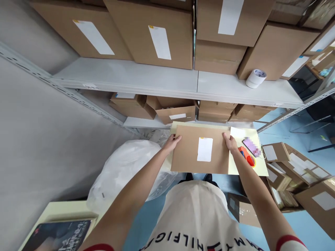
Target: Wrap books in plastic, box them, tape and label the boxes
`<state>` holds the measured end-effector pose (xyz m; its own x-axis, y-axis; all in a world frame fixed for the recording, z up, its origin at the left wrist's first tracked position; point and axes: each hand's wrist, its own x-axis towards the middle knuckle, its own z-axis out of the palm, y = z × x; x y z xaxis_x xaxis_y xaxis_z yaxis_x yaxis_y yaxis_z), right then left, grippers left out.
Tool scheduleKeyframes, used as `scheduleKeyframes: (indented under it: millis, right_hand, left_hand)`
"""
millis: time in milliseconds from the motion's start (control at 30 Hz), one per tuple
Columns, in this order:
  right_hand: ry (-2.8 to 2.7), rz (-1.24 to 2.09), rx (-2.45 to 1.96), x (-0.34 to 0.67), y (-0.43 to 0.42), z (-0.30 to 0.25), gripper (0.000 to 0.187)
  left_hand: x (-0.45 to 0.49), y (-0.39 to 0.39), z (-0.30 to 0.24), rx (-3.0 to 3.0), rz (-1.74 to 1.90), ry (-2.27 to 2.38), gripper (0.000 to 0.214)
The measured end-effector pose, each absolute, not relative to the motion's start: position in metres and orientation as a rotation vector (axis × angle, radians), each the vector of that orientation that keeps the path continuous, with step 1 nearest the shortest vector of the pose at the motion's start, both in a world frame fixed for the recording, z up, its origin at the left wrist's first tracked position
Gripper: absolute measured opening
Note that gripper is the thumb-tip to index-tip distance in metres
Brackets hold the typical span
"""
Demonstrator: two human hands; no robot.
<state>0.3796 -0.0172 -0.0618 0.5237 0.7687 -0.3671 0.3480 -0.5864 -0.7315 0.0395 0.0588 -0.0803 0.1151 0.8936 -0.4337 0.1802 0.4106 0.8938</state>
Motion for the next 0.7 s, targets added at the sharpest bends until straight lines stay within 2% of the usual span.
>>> scheduleKeyframes:
  millis: [100,200,433,533,700]
  right_hand:
    - [-0.853,1.010,-2.117,0.370,-0.013,-0.072,0.076]
    - [-0.849,1.079,-2.008,0.363,-0.022,-0.080,0.071]
    - [-0.831,0.981,-2.033,0.358,-0.110,-0.118,0.090]
    - [-0.814,1.011,-1.994,0.347,-0.134,-0.131,0.084]
    - [-0.841,0.899,-2.005,0.335,-0.128,-0.136,0.074]
  left_hand:
    - [0.042,0.068,-0.091,1.092,0.620,1.427,0.036]
    - [0.042,0.072,-0.100,1.119,0.560,1.418,0.033]
    - [0.021,0.043,-0.130,1.338,0.486,1.465,0.059]
    - [0.019,0.031,-0.142,1.351,0.540,1.478,0.060]
    - [0.025,0.031,-0.152,1.364,0.600,1.475,0.061]
